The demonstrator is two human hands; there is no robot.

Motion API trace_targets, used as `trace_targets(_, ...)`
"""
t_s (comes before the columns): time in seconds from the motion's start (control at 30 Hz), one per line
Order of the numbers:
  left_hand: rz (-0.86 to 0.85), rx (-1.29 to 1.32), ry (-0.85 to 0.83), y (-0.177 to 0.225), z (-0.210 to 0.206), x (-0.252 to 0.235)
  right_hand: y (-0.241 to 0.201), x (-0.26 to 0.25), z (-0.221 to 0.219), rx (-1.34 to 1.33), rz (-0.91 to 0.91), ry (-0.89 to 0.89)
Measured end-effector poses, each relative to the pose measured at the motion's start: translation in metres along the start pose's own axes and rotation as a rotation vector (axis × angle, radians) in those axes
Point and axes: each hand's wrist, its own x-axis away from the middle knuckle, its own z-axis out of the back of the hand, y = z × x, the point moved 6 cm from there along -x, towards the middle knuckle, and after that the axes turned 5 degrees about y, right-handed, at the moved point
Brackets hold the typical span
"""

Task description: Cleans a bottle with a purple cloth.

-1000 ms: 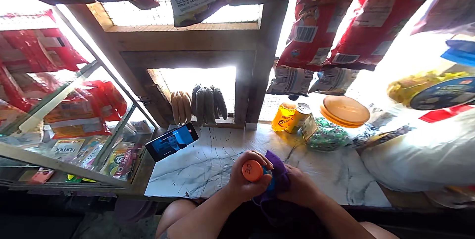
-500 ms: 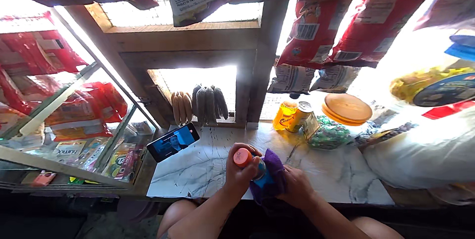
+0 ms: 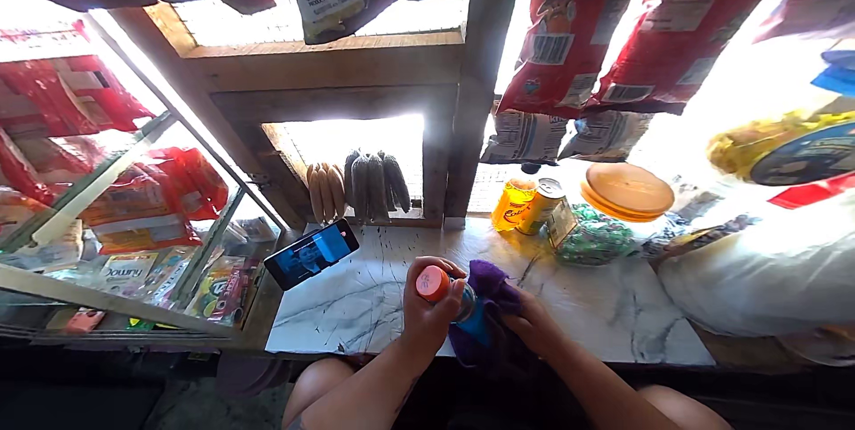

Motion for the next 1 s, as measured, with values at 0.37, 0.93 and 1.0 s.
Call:
trace_targets(0.37, -0.123, 0.0, -0.18, 0.003, -0.014, 0.001, -0.005, 0.009, 0.0, -0.131, 0.126, -0.051)
trace_targets(0.93, -0.108, 0.042, -0.251, 0.002, -0.014, 0.001, 0.006, 0.0, 0.017, -0.131, -0.148, -0.346)
trace_targets(1.0, -0.104, 0.041, -0.253, 0.002, -0.013, 0.0, 0.007, 0.001, 0.018, -0.12, -0.158, -0.391)
